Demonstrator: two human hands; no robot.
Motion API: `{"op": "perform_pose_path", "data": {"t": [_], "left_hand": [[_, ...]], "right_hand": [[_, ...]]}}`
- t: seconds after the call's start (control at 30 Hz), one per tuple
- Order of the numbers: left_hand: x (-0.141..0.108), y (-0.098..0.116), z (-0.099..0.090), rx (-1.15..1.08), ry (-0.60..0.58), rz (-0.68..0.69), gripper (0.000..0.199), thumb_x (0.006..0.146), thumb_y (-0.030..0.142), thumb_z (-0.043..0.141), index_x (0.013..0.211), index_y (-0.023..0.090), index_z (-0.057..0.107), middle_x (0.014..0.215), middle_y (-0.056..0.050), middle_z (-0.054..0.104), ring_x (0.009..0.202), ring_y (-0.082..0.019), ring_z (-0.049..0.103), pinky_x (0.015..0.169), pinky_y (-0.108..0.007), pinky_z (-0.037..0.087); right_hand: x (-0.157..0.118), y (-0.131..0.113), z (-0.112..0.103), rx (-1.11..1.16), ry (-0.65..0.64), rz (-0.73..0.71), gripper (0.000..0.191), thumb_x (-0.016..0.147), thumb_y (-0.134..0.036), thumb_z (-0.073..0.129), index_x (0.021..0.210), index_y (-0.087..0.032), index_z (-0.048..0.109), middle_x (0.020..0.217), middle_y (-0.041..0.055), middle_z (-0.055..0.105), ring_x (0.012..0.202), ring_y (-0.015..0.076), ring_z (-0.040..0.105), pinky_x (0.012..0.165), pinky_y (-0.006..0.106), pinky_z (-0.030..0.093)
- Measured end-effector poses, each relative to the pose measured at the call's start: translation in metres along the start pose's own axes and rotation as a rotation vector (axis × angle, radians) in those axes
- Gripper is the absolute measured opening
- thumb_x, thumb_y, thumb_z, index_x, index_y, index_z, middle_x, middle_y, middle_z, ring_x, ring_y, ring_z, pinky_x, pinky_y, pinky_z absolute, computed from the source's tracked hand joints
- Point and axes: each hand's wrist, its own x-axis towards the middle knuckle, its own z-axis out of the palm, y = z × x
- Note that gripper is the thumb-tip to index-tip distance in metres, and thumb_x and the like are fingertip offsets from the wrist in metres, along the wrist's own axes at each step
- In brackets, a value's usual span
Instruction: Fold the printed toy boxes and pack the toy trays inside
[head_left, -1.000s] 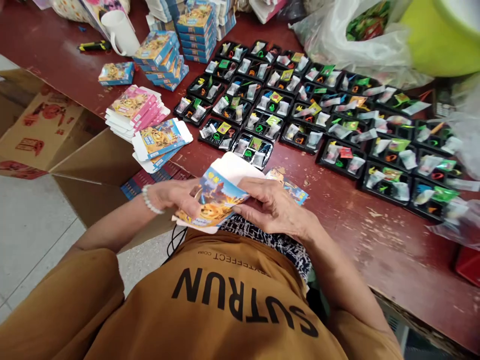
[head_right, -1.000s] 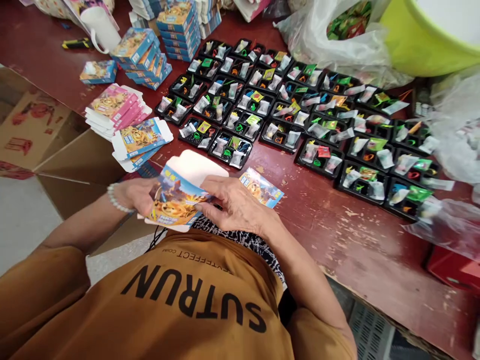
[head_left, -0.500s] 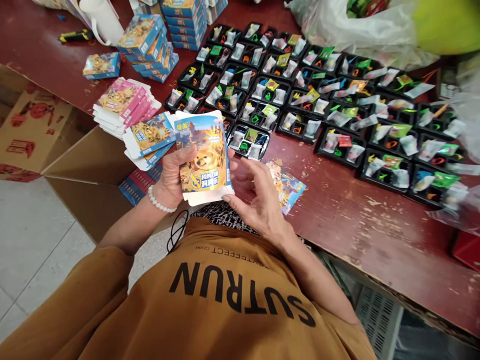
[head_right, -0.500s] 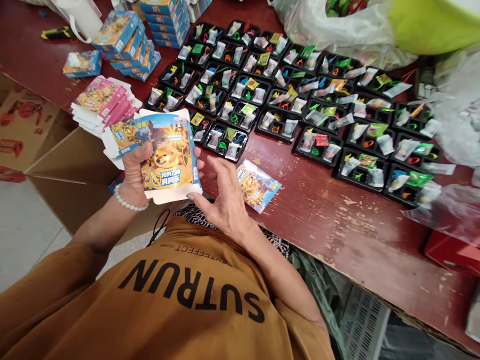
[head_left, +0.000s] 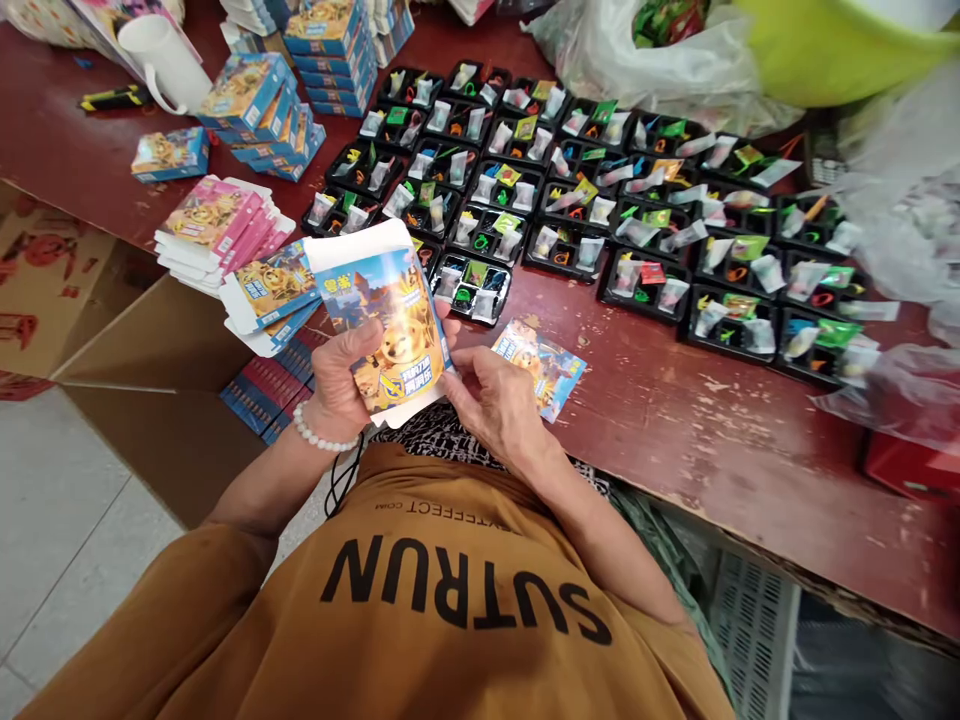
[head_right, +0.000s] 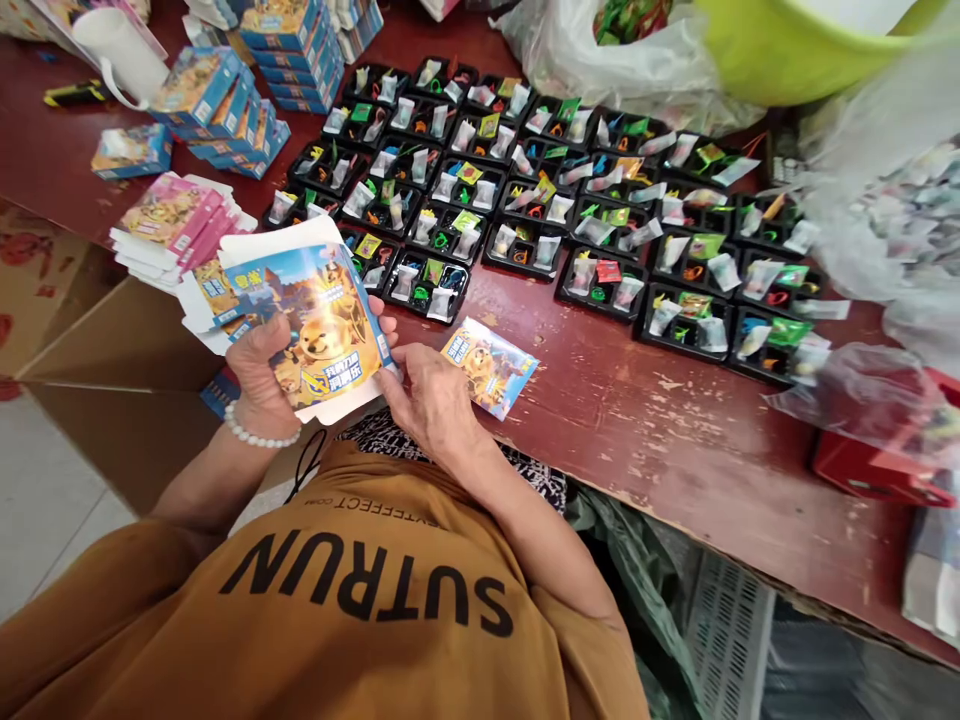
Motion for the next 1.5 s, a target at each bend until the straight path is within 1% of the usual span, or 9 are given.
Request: {"op": "perform_pose_path", "data": {"t": [0.23, 0.47, 0.67, 0.87, 0.97, 1.1, 1.33, 1.43, 1.5], "left_hand": [[-0.002, -0.007, 0.008, -0.017, 0.028, 0.062, 0.066, 0.072, 0.050, 0.089, 0.129, 0.026, 0.068, 0.128, -0.010, 0.077, 0.140, -0.044, 0.060, 0.114, -0.058, 0.057], [0.001, -0.009, 0.016, -0.007, 0.083, 0.055, 0.060, 0.070, 0.048, 0.089, 0.120, 0.023, 0.068, 0.122, -0.009, 0.078, 0.137, -0.041, 0.064, 0.112, -0.054, 0.058], [0.001, -0.010, 0.020, -0.006, 0.134, 0.057, 0.049, 0.069, 0.042, 0.089, 0.110, 0.022, 0.072, 0.111, -0.008, 0.080, 0.119, -0.037, 0.074, 0.105, -0.054, 0.062], [-0.001, -0.009, 0.022, -0.027, 0.134, 0.061, 0.035, 0.073, 0.039, 0.086, 0.099, 0.019, 0.074, 0.106, -0.006, 0.080, 0.099, -0.030, 0.079, 0.100, -0.049, 0.065], [-0.001, -0.009, 0.021, -0.021, 0.119, 0.047, 0.037, 0.072, 0.038, 0.085, 0.101, 0.019, 0.074, 0.107, -0.007, 0.080, 0.103, -0.032, 0.079, 0.098, -0.048, 0.065], [-0.002, -0.009, 0.019, -0.037, 0.118, 0.028, 0.040, 0.071, 0.039, 0.083, 0.105, 0.021, 0.073, 0.109, -0.008, 0.080, 0.113, -0.036, 0.076, 0.097, -0.050, 0.065], [-0.011, -0.008, 0.030, -0.042, 0.068, 0.012, 0.047, 0.068, 0.031, 0.080, 0.114, 0.022, 0.071, 0.115, -0.008, 0.080, 0.127, -0.039, 0.071, 0.104, -0.054, 0.062], [-0.009, -0.005, 0.025, 0.004, 0.067, -0.007, 0.055, 0.068, 0.027, 0.080, 0.122, 0.023, 0.070, 0.120, -0.008, 0.079, 0.128, -0.040, 0.069, 0.105, -0.056, 0.060], [-0.004, -0.001, 0.016, 0.089, 0.121, 0.086, 0.061, 0.068, 0.024, 0.082, 0.127, 0.026, 0.069, 0.123, -0.006, 0.078, 0.130, -0.038, 0.067, 0.108, -0.053, 0.059]], "right_hand": [[-0.002, 0.009, 0.011, -0.331, 0.051, -0.198, 0.026, 0.108, -0.024, 0.043, 0.105, -0.013, 0.066, 0.092, 0.0141, 0.073, 0.084, 0.0235, 0.063, 0.076, 0.037, 0.052], [-0.001, 0.008, 0.013, -0.544, 0.080, -0.232, 0.028, 0.108, -0.015, 0.039, 0.094, -0.016, 0.063, 0.084, 0.0102, 0.069, 0.077, 0.0205, 0.057, 0.071, 0.033, 0.045], [-0.001, 0.005, 0.006, -0.642, 0.083, -0.281, 0.029, 0.109, -0.015, 0.040, 0.091, -0.017, 0.062, 0.076, 0.0074, 0.068, 0.067, 0.0174, 0.054, 0.062, 0.033, 0.036], [-0.003, 0.001, -0.001, -0.595, 0.021, -0.217, 0.027, 0.110, -0.018, 0.040, 0.094, -0.016, 0.062, 0.080, 0.0100, 0.070, 0.072, 0.0188, 0.059, 0.062, 0.033, 0.039], [-0.003, 0.000, -0.003, -0.521, -0.004, -0.162, 0.028, 0.111, -0.022, 0.036, 0.102, -0.016, 0.062, 0.087, 0.0115, 0.072, 0.078, 0.0200, 0.063, 0.063, 0.032, 0.044], [-0.003, -0.001, -0.003, -0.400, -0.005, -0.135, 0.031, 0.109, -0.021, 0.035, 0.127, -0.011, 0.058, 0.105, 0.0155, 0.075, 0.093, 0.0223, 0.068, 0.079, 0.035, 0.055], [-0.008, -0.006, 0.000, -0.565, -0.145, -0.104, 0.035, 0.101, -0.010, 0.037, 0.131, -0.008, 0.054, 0.093, 0.0132, 0.073, 0.075, 0.0209, 0.061, 0.068, 0.034, 0.050], [-0.009, -0.006, -0.002, -0.608, -0.131, -0.120, 0.036, 0.102, -0.010, 0.039, 0.136, -0.009, 0.053, 0.093, 0.0118, 0.072, 0.077, 0.0207, 0.059, 0.069, 0.033, 0.050], [-0.009, -0.003, -0.005, -0.641, -0.076, -0.142, 0.036, 0.104, -0.013, 0.040, 0.137, -0.009, 0.054, 0.093, 0.0118, 0.071, 0.082, 0.0219, 0.059, 0.072, 0.034, 0.051]]}}
